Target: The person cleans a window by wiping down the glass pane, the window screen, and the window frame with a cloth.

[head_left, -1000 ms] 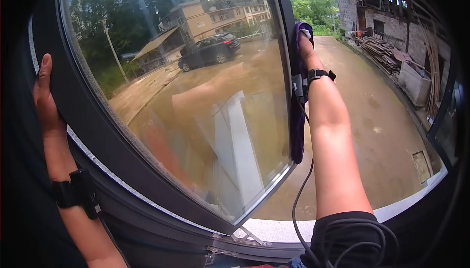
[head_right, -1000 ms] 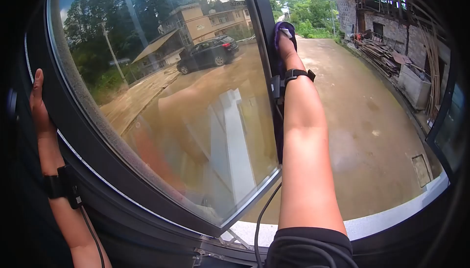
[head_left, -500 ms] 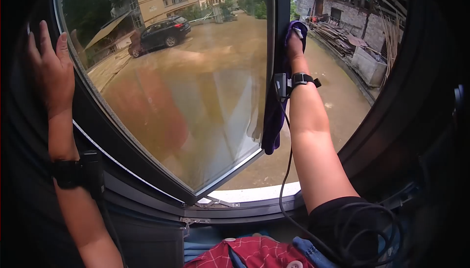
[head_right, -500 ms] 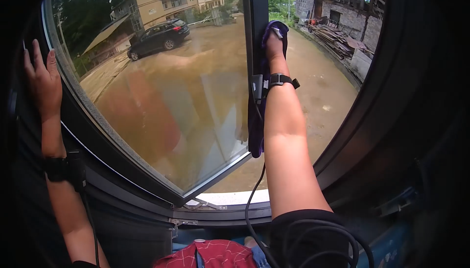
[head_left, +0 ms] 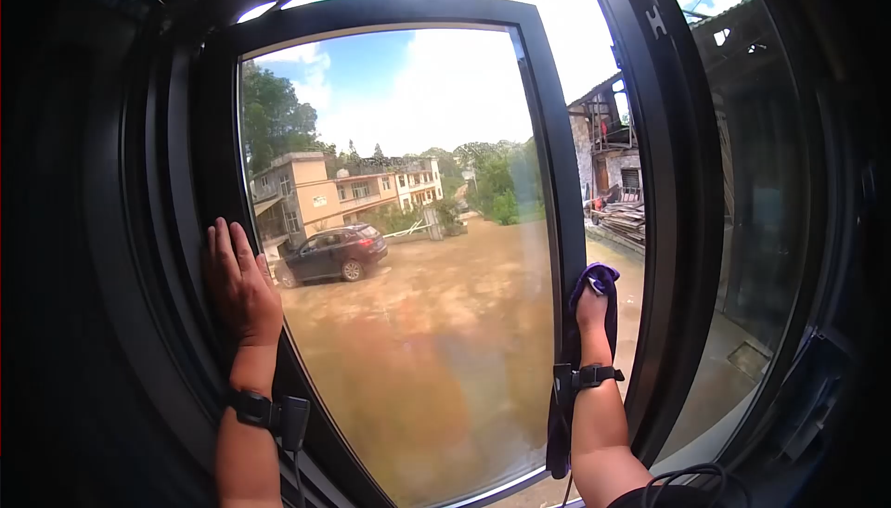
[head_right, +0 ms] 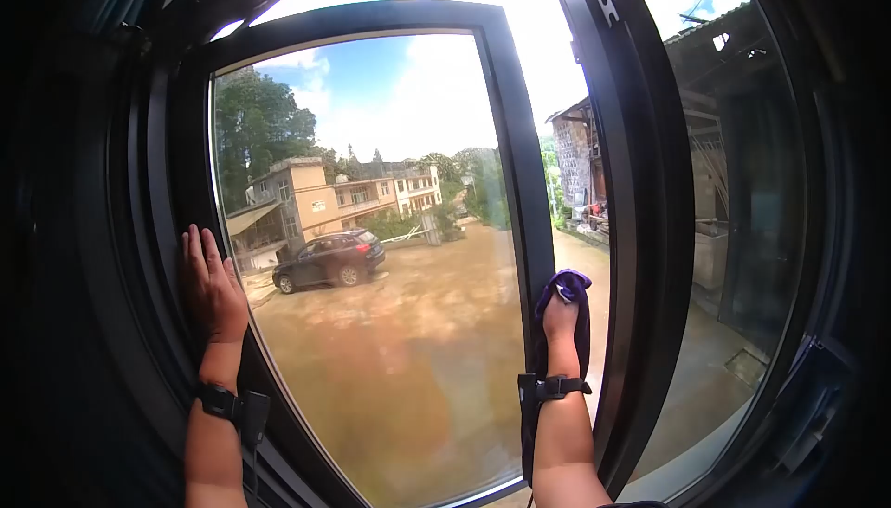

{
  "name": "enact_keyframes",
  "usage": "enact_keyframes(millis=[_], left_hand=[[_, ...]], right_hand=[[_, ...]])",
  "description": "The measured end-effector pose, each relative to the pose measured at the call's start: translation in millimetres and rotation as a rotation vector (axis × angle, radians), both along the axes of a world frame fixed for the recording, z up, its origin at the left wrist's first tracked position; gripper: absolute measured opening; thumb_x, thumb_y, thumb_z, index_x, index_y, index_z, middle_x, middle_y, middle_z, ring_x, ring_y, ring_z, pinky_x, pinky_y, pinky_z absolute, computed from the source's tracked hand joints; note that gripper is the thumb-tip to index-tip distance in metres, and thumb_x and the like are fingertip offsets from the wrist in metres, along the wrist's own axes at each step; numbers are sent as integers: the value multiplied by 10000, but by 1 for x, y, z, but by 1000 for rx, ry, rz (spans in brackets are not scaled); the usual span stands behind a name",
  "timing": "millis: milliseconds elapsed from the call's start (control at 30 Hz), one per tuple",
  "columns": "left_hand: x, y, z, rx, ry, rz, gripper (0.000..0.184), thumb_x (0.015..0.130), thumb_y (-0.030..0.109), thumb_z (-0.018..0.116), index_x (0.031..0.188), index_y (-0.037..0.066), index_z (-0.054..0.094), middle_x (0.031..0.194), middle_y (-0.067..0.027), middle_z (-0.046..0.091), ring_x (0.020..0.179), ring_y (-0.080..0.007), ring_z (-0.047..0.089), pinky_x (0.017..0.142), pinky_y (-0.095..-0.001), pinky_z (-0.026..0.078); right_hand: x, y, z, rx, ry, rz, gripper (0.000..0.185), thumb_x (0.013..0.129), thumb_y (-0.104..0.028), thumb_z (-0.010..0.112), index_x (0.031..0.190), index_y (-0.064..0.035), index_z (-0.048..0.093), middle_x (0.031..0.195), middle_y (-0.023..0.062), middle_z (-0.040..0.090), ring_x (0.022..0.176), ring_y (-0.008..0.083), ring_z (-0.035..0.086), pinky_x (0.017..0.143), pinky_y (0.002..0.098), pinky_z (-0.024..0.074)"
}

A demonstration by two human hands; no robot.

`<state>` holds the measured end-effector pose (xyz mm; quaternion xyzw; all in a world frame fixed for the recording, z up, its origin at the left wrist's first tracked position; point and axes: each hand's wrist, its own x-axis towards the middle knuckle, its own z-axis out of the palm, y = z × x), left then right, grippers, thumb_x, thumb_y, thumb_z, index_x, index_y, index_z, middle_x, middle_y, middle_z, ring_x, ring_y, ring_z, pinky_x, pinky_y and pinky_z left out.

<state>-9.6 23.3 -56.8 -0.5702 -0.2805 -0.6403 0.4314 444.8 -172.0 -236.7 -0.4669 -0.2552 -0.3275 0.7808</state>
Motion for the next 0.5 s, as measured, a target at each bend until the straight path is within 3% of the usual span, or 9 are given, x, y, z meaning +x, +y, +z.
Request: enact_keyframes(millis=[67, 100, 167, 200, 300, 333, 400, 433, 500], left_hand=[[10, -5, 9, -6, -20, 15, 547, 841, 155, 587, 1343, 20, 416, 1415, -141, 359, 1306, -314, 345, 1088, -417, 288], [14, -5, 11, -17, -26, -1, 535, 845, 160, 580, 1336, 17, 423, 1410, -146, 363, 1305, -319, 344, 1088, -419, 290], [13, -13, 13, -41, -40, -36, 519, 840, 145, 585, 1320, 10, 441, 1404, -153, 369, 1301, -322, 348, 1087, -423, 291], [13, -16, 7, -61, -42, -92, 504, 827, 117, 596, 1299, 3, 461, 1403, -160, 368, 1303, -325, 349, 1081, -418, 299], [20, -46, -20, -105, 129, -412, 495, 784, 90, 624, 1251, -4, 492, 1295, -191, 467, 1210, -341, 453, 1003, -419, 383], [32, -59, -35, -251, 255, -597, 510, 774, 107, 635, 1252, 2, 490, 1258, -204, 488, 1168, -347, 484, 975, -416, 407], [61, -89, -62, -442, 539, -886, 593, 742, 161, 675, 1280, 23, 469, 1187, -241, 526, 1085, -375, 529, 919, -403, 453], [79, -102, -78, -524, 630, -955, 602, 774, 219, 690, 1294, 22, 458, 1166, -209, 554, 1113, -355, 529, 938, -389, 444], [114, -110, -112, -1036, 728, -1425, 583, 825, 271, 676, 1302, 19, 454, 1137, -143, 586, 1128, -288, 535, 958, -379, 430]], right_hand=[[-41, -23, 30, -117, -14, -127, 135, 894, -77, 445, 912, 14, 544, 799, 116, 548, 750, 222, 560, 711, 332, 447], [-19, -2, 16, -25, -141, -337, 100, 884, -54, 442, 850, -7, 523, 713, 72, 510, 658, 180, 541, 617, 314, 437], [-82, -29, 43, 103, 121, 192, 87, 858, -13, 448, 793, -20, 506, 687, 36, 466, 661, 151, 495, 593, 277, 405], [-46, -29, 30, 30, 27, 21, 98, 835, 13, 442, 760, -31, 487, 676, 50, 432, 652, 178, 482, 614, 292, 405], [-91, -42, 70, -56, -454, -448, 111, 794, 34, 439, 712, -42, 438, 705, 51, 385, 660, 189, 417, 671, 308, 399], [-153, -50, 97, 36, -232, 260, 83, 797, 13, 448, 734, -35, 470, 733, 82, 449, 695, 218, 475, 681, 308, 411], [-172, -37, 126, -346, -752, -40, 87, 755, -3, 494, 729, -39, 568, 724, 107, 556, 706, 244, 587, 644, 327, 444], [-203, -36, 148, -283, -898, 121, 97, 720, 38, 512, 699, -32, 575, 689, 87, 562, 665, 227, 589, 614, 314, 449], [-233, -21, 179, -327, -960, 484, 147, 753, 102, 512, 797, -19, 584, 772, 87, 597, 719, 184, 605, 646, 275, 470]])
